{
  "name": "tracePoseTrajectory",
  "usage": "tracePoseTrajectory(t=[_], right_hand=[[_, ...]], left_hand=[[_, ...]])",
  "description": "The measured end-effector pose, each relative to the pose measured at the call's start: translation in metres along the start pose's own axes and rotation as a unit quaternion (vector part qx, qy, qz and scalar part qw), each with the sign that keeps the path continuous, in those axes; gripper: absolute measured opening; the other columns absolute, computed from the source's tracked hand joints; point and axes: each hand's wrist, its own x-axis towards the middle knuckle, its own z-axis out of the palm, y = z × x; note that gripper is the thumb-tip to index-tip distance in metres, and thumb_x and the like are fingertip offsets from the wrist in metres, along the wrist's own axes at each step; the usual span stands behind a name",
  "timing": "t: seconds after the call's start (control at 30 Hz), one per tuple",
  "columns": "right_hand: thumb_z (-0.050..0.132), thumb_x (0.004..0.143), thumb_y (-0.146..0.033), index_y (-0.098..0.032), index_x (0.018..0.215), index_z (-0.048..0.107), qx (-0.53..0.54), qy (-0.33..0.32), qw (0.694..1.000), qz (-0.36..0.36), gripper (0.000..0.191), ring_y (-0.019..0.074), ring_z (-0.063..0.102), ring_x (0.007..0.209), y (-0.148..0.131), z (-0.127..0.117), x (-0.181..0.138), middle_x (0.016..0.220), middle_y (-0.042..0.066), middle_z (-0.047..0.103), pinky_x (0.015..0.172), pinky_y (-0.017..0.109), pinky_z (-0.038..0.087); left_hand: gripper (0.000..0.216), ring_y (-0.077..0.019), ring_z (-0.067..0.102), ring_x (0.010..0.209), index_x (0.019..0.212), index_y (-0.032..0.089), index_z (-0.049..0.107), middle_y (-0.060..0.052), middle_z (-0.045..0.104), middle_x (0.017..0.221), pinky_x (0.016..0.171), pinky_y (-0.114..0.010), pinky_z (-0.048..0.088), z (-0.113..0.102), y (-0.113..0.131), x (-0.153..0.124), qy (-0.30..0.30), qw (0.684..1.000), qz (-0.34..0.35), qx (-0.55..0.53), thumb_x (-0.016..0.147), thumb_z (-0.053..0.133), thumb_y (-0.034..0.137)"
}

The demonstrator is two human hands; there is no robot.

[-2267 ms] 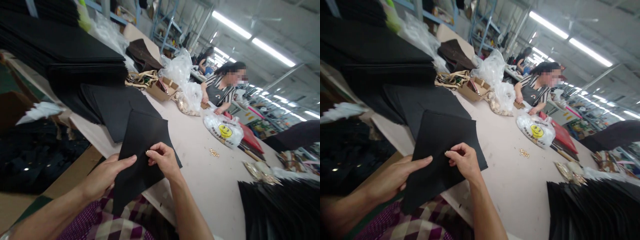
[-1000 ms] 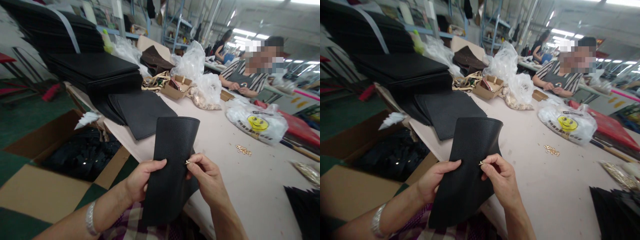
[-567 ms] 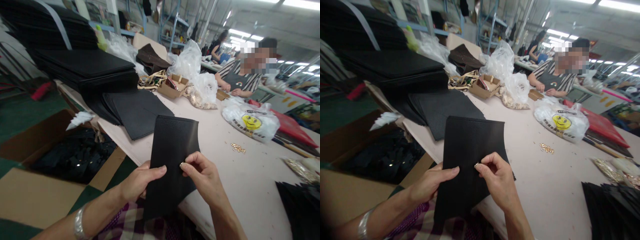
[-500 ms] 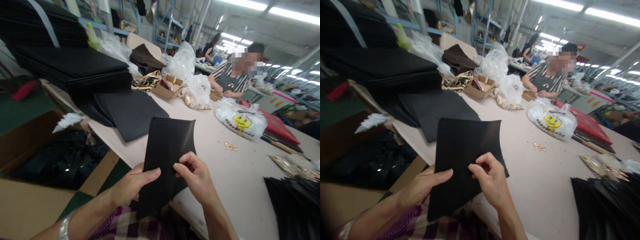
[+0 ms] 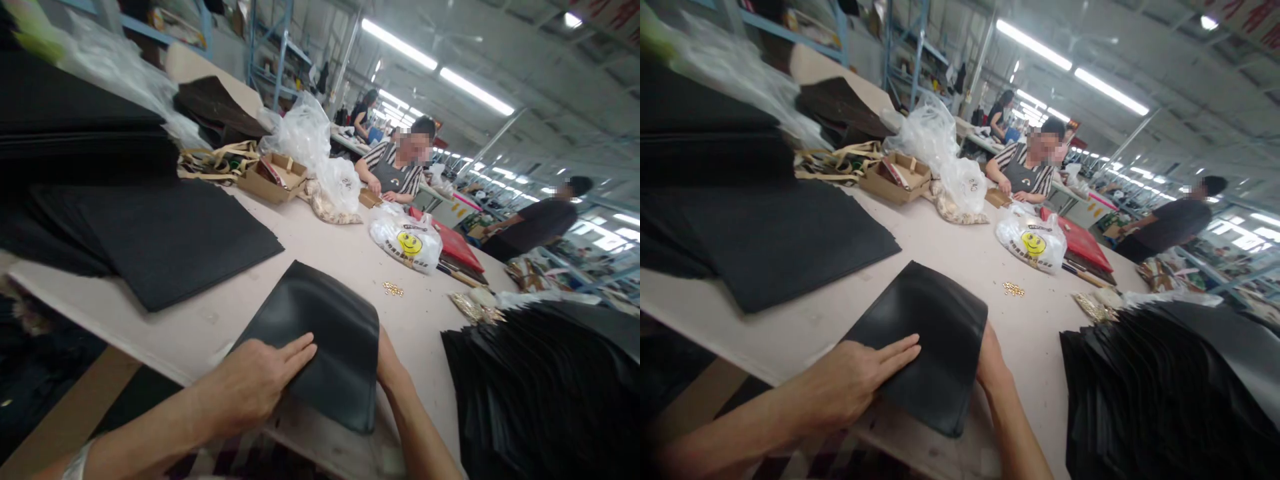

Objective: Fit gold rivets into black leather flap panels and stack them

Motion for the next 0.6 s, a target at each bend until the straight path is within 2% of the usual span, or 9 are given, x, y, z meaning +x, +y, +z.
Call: tracePoseTrajectory(t=[0.07,0.13,0.23,0.3,0.37,0.5,0.6], right_hand=[[0.055,0.088,-0.018,-0.018,0.109,0.07,-0.17,0.01,0.985,0.035,0.026,0.022,0.063,0.105,0.027,-0.019,0.006,0.112,0.01,0.069,0.097,0.034,0.046],[0.046,0.089,-0.015,-0.015,0.115,0.069,-0.29,0.039,0.953,0.079,0.034,0.0219,0.065,0.101,0.052,-0.04,0.018,0.113,0.012,0.069,0.095,0.032,0.046],[0.045,0.091,-0.018,-0.01,0.119,0.067,-0.334,0.059,0.934,0.111,0.037,0.0235,0.065,0.103,0.077,-0.065,0.042,0.116,0.015,0.068,0.096,0.034,0.044],[0.046,0.091,-0.019,-0.013,0.116,0.069,-0.36,0.045,0.924,0.118,0.035,0.0237,0.065,0.102,0.085,-0.071,0.059,0.112,0.014,0.07,0.093,0.032,0.045],[0.047,0.092,-0.021,-0.015,0.111,0.072,-0.382,0.025,0.916,0.122,0.032,0.0244,0.066,0.1,0.088,-0.07,0.072,0.107,0.014,0.072,0.089,0.031,0.045],[0.044,0.095,-0.02,-0.012,0.103,0.073,-0.422,-0.002,0.897,0.127,0.031,0.0254,0.067,0.099,0.085,-0.059,0.089,0.107,0.018,0.071,0.087,0.032,0.045],[0.043,0.095,-0.014,-0.007,0.103,0.072,-0.449,-0.013,0.883,0.135,0.031,0.0259,0.067,0.098,0.079,-0.053,0.096,0.103,0.021,0.071,0.086,0.032,0.045]], left_hand=[[0.08,-0.025,0.072,0.081,0.143,0.013,0.045,-0.014,0.039,0.152,0.068,-0.038,0.057,0.018,0.004,0.0,-0.004,1.0,0.001,0.003,0.064,0.046,0.006],[0.076,-0.0278,0.072,0.086,0.142,0.013,0.047,-0.014,0.04,0.151,0.072,-0.042,0.058,0.026,0.007,-0.001,-0.002,1.0,-0.013,-0.016,0.066,0.05,0.011],[0.067,-0.0324,0.07,0.096,0.14,0.013,0.049,-0.014,0.041,0.15,0.078,-0.048,0.058,0.025,0.006,-0.002,-0.005,0.998,-0.023,-0.053,0.076,0.062,0.028],[0.073,-0.0349,0.07,0.098,0.139,0.011,0.05,-0.016,0.043,0.149,0.079,-0.05,0.059,0.024,0.003,-0.003,-0.011,0.997,-0.013,-0.071,0.078,0.068,0.046],[0.077,-0.0353,0.069,0.1,0.139,0.01,0.049,-0.017,0.044,0.148,0.079,-0.049,0.059,0.025,-0.001,-0.005,-0.006,0.997,-0.002,-0.08,0.078,0.068,0.052],[0.056,-0.0281,0.069,0.104,0.14,0.015,0.049,-0.012,0.051,0.144,0.08,-0.039,0.058,0.035,-0.004,-0.01,0.062,0.996,0.007,-0.066,0.088,0.059,0.032],[0.049,-0.0233,0.071,0.095,0.137,0.022,0.053,-0.004,0.057,0.139,0.076,-0.034,0.057,0.048,-0.002,-0.013,0.145,0.987,-0.008,-0.061,0.088,0.054,0.023]])
